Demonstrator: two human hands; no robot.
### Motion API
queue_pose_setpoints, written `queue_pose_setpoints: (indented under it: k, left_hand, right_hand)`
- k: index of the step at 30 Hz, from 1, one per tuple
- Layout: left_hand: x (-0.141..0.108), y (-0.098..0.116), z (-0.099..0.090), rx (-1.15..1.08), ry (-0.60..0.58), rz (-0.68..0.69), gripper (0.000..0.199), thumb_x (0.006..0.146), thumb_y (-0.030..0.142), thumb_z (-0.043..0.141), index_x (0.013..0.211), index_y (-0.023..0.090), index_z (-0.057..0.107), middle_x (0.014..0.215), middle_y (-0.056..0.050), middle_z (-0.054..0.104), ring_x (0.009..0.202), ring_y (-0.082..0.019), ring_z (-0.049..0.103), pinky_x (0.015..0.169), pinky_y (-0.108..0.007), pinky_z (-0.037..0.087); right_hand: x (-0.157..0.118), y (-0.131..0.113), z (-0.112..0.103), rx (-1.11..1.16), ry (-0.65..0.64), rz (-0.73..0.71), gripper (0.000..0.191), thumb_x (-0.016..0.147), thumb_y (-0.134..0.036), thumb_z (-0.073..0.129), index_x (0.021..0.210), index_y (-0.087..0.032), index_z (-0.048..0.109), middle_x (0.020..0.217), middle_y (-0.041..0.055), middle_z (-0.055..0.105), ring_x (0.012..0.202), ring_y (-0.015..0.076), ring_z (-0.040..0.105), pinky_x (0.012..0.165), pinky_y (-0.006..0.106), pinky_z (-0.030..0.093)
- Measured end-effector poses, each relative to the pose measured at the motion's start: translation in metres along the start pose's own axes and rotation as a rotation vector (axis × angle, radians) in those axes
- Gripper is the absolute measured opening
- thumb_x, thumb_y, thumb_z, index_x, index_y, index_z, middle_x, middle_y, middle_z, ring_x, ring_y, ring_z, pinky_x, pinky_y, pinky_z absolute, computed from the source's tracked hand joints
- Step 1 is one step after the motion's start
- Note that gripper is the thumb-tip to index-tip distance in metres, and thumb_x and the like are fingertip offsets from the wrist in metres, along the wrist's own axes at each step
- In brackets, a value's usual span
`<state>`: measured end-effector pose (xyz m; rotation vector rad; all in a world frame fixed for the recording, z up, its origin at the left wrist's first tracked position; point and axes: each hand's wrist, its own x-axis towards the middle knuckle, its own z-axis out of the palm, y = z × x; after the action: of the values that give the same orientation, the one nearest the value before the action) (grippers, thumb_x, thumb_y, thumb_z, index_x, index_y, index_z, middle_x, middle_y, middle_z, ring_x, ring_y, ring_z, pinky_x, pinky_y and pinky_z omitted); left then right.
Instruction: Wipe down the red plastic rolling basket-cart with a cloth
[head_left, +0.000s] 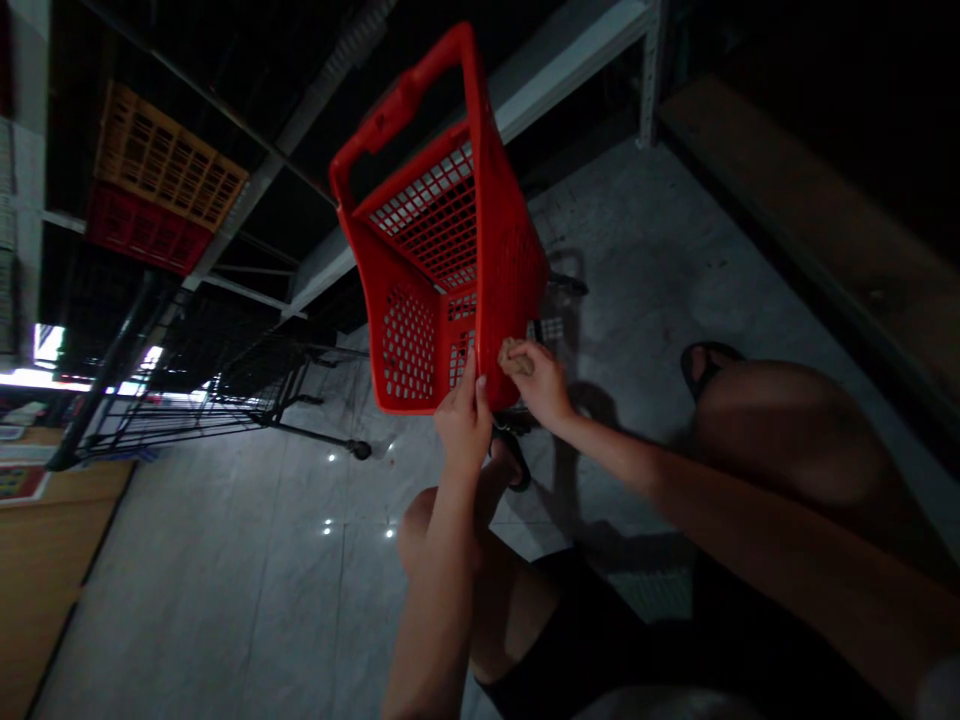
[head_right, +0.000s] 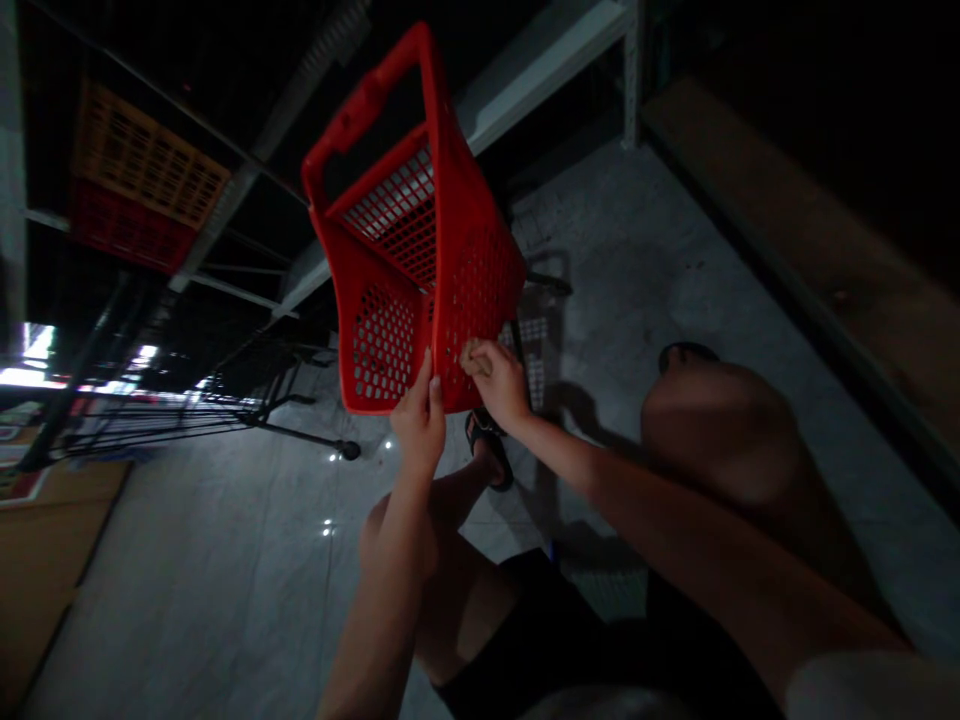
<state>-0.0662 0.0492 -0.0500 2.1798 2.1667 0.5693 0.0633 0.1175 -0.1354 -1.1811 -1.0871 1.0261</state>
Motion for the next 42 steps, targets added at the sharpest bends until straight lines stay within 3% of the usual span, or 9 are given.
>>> queue_pose_setpoints:
  k: [3,6,11,14,22,27,32,36,42]
  left_hand:
    - [-0.007,-0.008,0.002,-0.051,0.007,0.028,0.059,0.112,0.046,0.033,0.171,0.046,0.040,0.151,-0.005,0.072,0.093,-0.029,0.082,0.088,-0.051,0.065]
    - [-0.014,-0.012,0.003,-0.087,0.050,0.092,0.068,0.107,0.043,0.039,0.170,0.064,0.022,0.147,0.005,0.074,0.088,-0.032,0.082,0.083,-0.056,0.067]
    - [-0.023,-0.013,0.003,-0.030,0.191,0.197,0.076,0.104,0.034,0.045,0.170,0.063,0.020,0.132,0.004,0.082,0.077,-0.029,0.082,0.071,-0.051,0.069]
    - [-0.026,-0.013,0.002,-0.013,0.218,0.234,0.079,0.104,0.032,0.046,0.171,0.063,0.018,0.135,0.003,0.081,0.076,-0.028,0.082,0.069,-0.049,0.070]
    - [-0.027,-0.015,0.006,0.032,0.319,0.210,0.087,0.095,0.027,0.057,0.165,0.070,0.026,0.128,0.007,0.082,0.066,-0.031,0.081,0.061,-0.051,0.069]
    - [-0.031,-0.020,0.008,0.064,0.365,0.224,0.086,0.098,0.023,0.060,0.165,0.067,0.031,0.119,0.004,0.085,0.059,-0.029,0.078,0.055,-0.049,0.068]
    - [-0.041,-0.035,0.015,0.043,0.267,0.171,0.083,0.100,0.030,0.057,0.167,0.066,0.024,0.122,0.001,0.085,0.064,-0.034,0.080,0.064,-0.058,0.071]
    - [-0.039,-0.032,0.014,0.009,0.267,0.160,0.084,0.095,0.030,0.059,0.163,0.069,0.029,0.099,0.001,0.088,0.060,-0.035,0.078,0.059,-0.055,0.068]
    - [-0.033,-0.020,0.006,-0.058,0.396,0.181,0.089,0.081,0.026,0.060,0.156,0.072,0.042,0.106,0.008,0.086,0.051,-0.032,0.074,0.048,-0.047,0.061]
  right_hand:
    - [-0.035,0.001,0.000,0.015,-0.071,0.010,0.024,0.072,-0.011,0.068,0.084,-0.032,0.064,0.093,-0.0005,0.076,0.092,0.0283,0.076,0.089,0.049,0.065]
    - [-0.023,-0.009,-0.009,0.047,-0.099,-0.003,0.028,0.071,-0.008,0.067,0.086,-0.031,0.067,0.094,-0.0023,0.079,0.092,0.0263,0.078,0.087,0.045,0.065]
    - [0.060,-0.032,-0.020,0.077,0.120,-0.138,0.034,0.074,-0.005,0.060,0.096,-0.028,0.070,0.112,0.0008,0.080,0.115,0.0226,0.075,0.109,0.045,0.059]
    - [0.091,-0.017,-0.023,0.014,0.179,-0.157,0.029,0.077,-0.009,0.058,0.096,-0.028,0.068,0.116,0.0037,0.077,0.119,0.0215,0.071,0.112,0.044,0.056]
    - [0.061,0.080,-0.026,-0.061,0.237,0.120,0.017,0.073,-0.015,0.058,0.069,-0.030,0.052,0.069,0.0001,0.057,0.078,0.0264,0.064,0.088,0.051,0.061]
    - [0.107,0.046,-0.016,0.002,0.336,0.107,0.016,0.077,-0.016,0.058,0.087,-0.028,0.061,0.077,-0.0007,0.066,0.081,0.0227,0.069,0.080,0.040,0.061]
    - [0.152,-0.004,-0.015,0.043,0.337,-0.129,0.034,0.076,-0.012,0.058,0.104,-0.029,0.064,0.112,0.0017,0.076,0.111,0.0203,0.072,0.101,0.038,0.059]
    - [0.138,0.020,-0.020,0.062,0.371,0.026,0.022,0.077,-0.012,0.054,0.092,-0.027,0.055,0.101,0.0032,0.073,0.105,0.0206,0.070,0.102,0.041,0.057]
    - [0.130,0.046,-0.022,0.133,0.436,0.193,0.021,0.076,-0.009,0.054,0.087,-0.027,0.052,0.088,0.0035,0.070,0.089,0.0219,0.068,0.090,0.041,0.057]
